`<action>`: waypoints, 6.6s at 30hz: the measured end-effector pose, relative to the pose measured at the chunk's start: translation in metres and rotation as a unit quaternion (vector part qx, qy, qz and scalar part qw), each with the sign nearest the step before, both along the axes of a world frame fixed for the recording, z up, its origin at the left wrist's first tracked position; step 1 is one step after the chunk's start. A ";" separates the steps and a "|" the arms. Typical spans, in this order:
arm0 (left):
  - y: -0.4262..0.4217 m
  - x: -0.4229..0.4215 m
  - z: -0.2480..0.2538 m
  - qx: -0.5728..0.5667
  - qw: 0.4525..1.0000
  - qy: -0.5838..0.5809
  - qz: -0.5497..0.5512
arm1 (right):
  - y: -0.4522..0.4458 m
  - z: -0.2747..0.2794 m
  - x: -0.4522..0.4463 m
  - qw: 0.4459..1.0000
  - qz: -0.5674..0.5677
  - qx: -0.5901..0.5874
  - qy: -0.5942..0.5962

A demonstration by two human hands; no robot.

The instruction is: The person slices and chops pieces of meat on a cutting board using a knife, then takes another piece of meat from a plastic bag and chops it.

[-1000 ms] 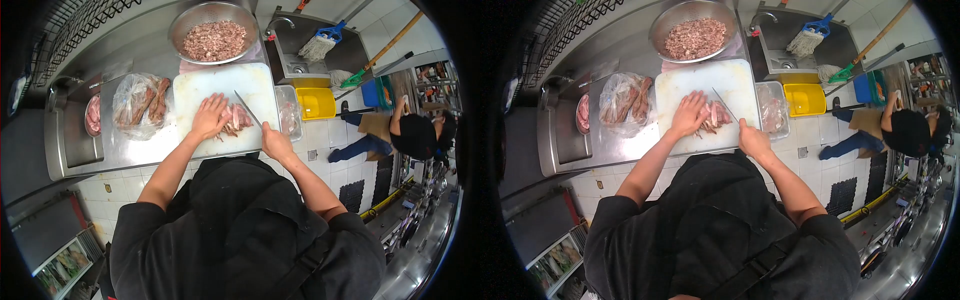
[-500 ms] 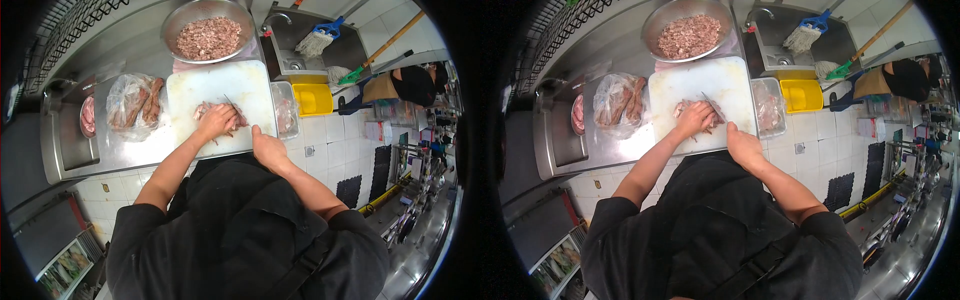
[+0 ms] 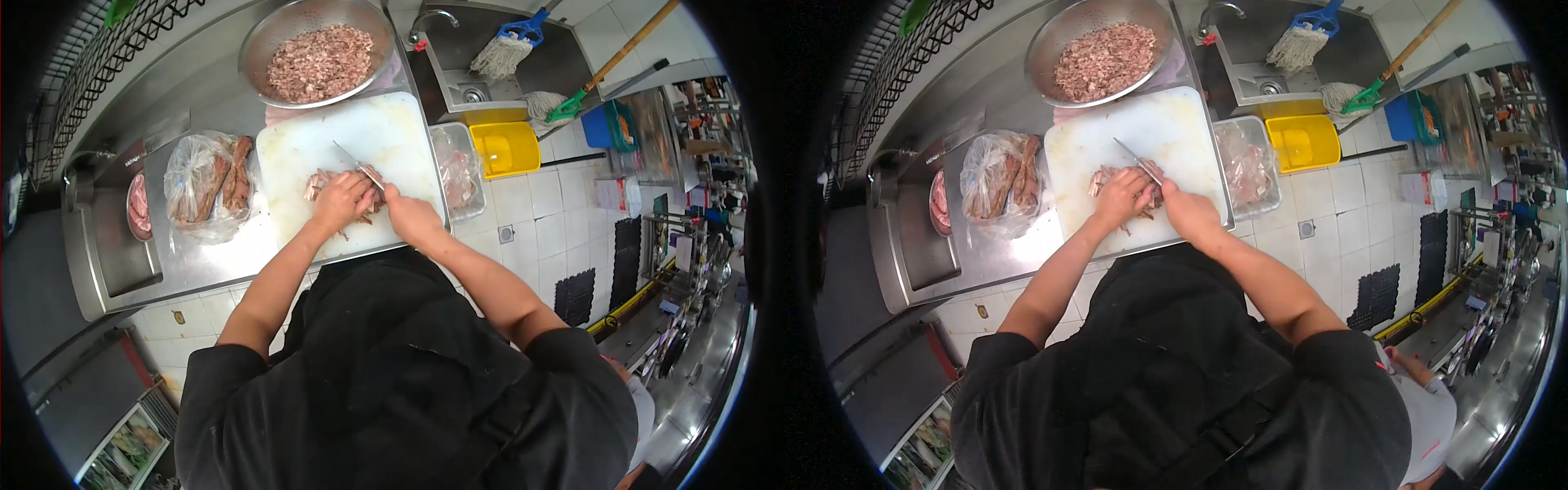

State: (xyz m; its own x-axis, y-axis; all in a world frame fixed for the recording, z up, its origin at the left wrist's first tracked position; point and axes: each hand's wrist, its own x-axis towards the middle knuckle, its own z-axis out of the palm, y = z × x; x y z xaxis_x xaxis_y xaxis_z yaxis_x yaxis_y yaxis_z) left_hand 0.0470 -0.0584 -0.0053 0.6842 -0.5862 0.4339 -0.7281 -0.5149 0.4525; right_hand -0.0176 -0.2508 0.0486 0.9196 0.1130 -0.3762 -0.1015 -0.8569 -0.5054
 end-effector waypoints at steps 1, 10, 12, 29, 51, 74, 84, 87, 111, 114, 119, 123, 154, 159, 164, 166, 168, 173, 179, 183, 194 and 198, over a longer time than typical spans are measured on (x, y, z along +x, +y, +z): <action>0.002 -0.003 -0.002 -0.004 1.000 0.014 -0.008 | 0.000 0.023 0.002 0.999 0.034 -0.012 0.021; 0.003 -0.001 0.000 -0.022 0.999 0.038 -0.011 | -0.003 0.022 0.012 0.998 0.057 -0.001 0.015; 0.003 0.007 0.006 -0.038 0.998 0.040 -0.019 | -0.010 0.034 0.013 0.997 0.068 -0.011 0.023; 0.020 -0.005 -0.003 -0.027 0.999 0.046 0.002 | 0.018 0.016 0.000 0.992 0.099 -0.072 -0.037; 0.014 -0.001 0.002 -0.065 0.998 0.001 0.020 | 0.010 0.052 0.008 0.995 0.093 -0.021 0.021; 0.042 -0.012 -0.011 -0.025 1.000 -0.011 0.003 | 0.021 0.003 0.017 0.993 0.108 -0.040 0.022; 0.030 -0.011 -0.012 -0.083 0.996 0.011 0.019 | 0.021 0.085 -0.009 0.984 0.122 -0.086 0.101; 0.030 -0.011 -0.015 -0.077 0.996 0.014 0.031 | 0.023 0.032 -0.008 0.992 0.106 -0.047 0.058; 0.033 -0.016 -0.003 -0.033 0.994 -0.058 0.084 | 0.028 0.031 0.014 0.997 0.071 -0.018 0.020; 0.034 -0.014 -0.007 -0.012 0.996 -0.047 0.073 | 0.032 0.059 0.010 0.994 0.095 -0.042 0.047; 0.031 -0.015 -0.013 -0.070 0.994 0.000 0.086 | 0.034 0.058 -0.007 0.992 0.089 -0.024 0.088; 0.034 -0.013 -0.013 -0.056 0.995 0.013 0.076 | 0.046 0.005 0.011 0.997 0.072 0.003 0.034; 0.050 -0.016 -0.006 -0.039 0.998 0.006 0.041 | 0.030 0.085 -0.015 0.991 0.104 -0.053 0.071; 0.051 -0.018 -0.013 -0.044 0.997 0.043 0.041 | 0.040 0.013 0.001 0.996 0.093 0.008 -0.006; 0.049 -0.016 -0.013 -0.083 0.995 0.042 0.039 | 0.043 0.034 0.022 0.996 0.077 0.006 0.034; 0.048 -0.014 -0.011 -0.083 0.995 0.031 0.042 | 0.035 0.057 0.014 0.995 0.086 -0.005 0.051; 0.049 -0.020 -0.010 -0.082 0.995 0.026 0.051 | 0.027 0.069 0.002 0.990 0.125 -0.012 0.071; 0.050 -0.018 -0.009 -0.070 0.996 0.015 0.058 | 0.045 0.007 0.009 0.994 0.108 0.017 0.027; 0.053 -0.019 -0.008 -0.120 0.989 0.040 0.082 | 0.034 0.008 0.016 0.994 0.106 0.036 0.010; 0.057 -0.015 -0.007 -0.100 0.992 0.031 0.068 | 0.035 0.029 0.011 0.994 0.100 -0.022 0.046; 0.054 -0.018 -0.013 -0.081 0.992 0.056 0.073 | 0.052 -0.010 0.009 0.996 0.081 0.040 0.008; 0.060 -0.015 -0.014 -0.079 0.994 0.035 0.060 | 0.047 0.015 0.024 0.994 0.088 0.052 0.044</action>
State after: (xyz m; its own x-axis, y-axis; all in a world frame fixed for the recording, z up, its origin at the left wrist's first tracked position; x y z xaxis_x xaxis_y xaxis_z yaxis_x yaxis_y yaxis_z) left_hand 0.0321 0.0016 -0.0189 0.7769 -0.4266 0.4631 -0.6296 -0.5140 0.5826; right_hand 0.0060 -0.2041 0.0634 0.8467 0.3112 -0.4316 -0.0029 -0.8084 -0.5886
